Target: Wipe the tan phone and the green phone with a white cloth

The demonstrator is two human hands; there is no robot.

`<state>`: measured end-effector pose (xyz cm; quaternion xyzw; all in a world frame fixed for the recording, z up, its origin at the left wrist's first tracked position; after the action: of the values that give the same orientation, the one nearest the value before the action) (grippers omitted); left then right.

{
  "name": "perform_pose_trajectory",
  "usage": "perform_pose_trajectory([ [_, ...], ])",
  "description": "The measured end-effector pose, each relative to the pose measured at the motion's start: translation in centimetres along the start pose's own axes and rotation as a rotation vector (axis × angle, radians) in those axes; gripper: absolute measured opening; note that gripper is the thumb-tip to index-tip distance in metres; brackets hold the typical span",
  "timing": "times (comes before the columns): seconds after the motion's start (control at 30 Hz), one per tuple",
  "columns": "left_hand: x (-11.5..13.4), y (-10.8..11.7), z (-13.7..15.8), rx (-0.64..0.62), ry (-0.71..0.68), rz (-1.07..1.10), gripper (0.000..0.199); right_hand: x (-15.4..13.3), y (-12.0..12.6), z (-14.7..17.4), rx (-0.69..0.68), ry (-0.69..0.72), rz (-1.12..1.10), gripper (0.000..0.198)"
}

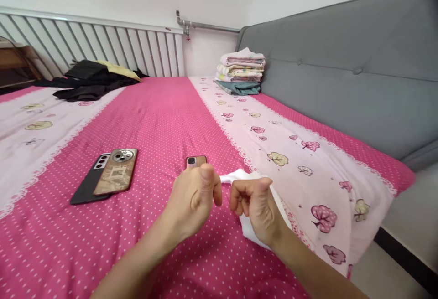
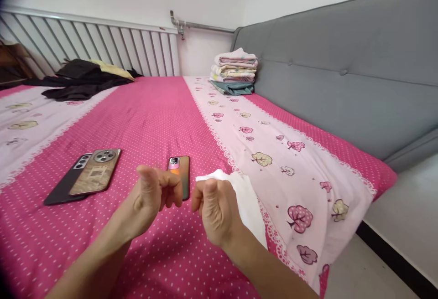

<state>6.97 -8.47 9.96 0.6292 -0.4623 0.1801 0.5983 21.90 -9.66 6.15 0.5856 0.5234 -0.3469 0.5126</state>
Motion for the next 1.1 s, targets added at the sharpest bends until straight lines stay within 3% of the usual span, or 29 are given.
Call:
perform_pose_trajectory([
  [0.33,0.2,-1.4,-0.8,-0.105,0.085,-0.127,0.104,-0.3,2.0,0.3,0.17,-0.021,0.067,0.093],
  [0.67,-0.8,1.5,-1.2,-0.029,0.098,-0.093,0.102,0.4,1.0,-0.1,0.205,0.031,0.218,0.086],
  [0.77,-3.0,3.4,-2.9,0.042,0.229,-0.149,0.096,1.5,0.8,-0.9,0.265,0.116,0.442,0.061],
  [0.87,-7.4,4.5,-5.1,0.118,0.461,-0.276,0.073,3.5,0.8,-1.9,0.303,0.181,0.71,0.028],
  [1.0,-13.3,3.4,-7.0,0.076,0.638,-0.277,0.05,6.5,0.7,-2.8,0.192,0.085,0.947,0.04],
  [1.1,-15.1,1.8,-7.2,0.035,0.641,-0.135,0.046,7.5,0.6,-3.0,0.062,0.039,0.984,0.038],
])
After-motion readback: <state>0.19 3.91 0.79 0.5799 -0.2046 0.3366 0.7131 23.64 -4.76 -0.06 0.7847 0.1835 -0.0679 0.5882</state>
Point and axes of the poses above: each hand's wrist, its own z-axis away from the middle knuckle, its own y-axis out of the back of the hand, x = y × z, the point moved 1 cm from there along -z, towards the middle knuckle, and after that the axes turned 2 degrees about -y, right-handed, at the moved point
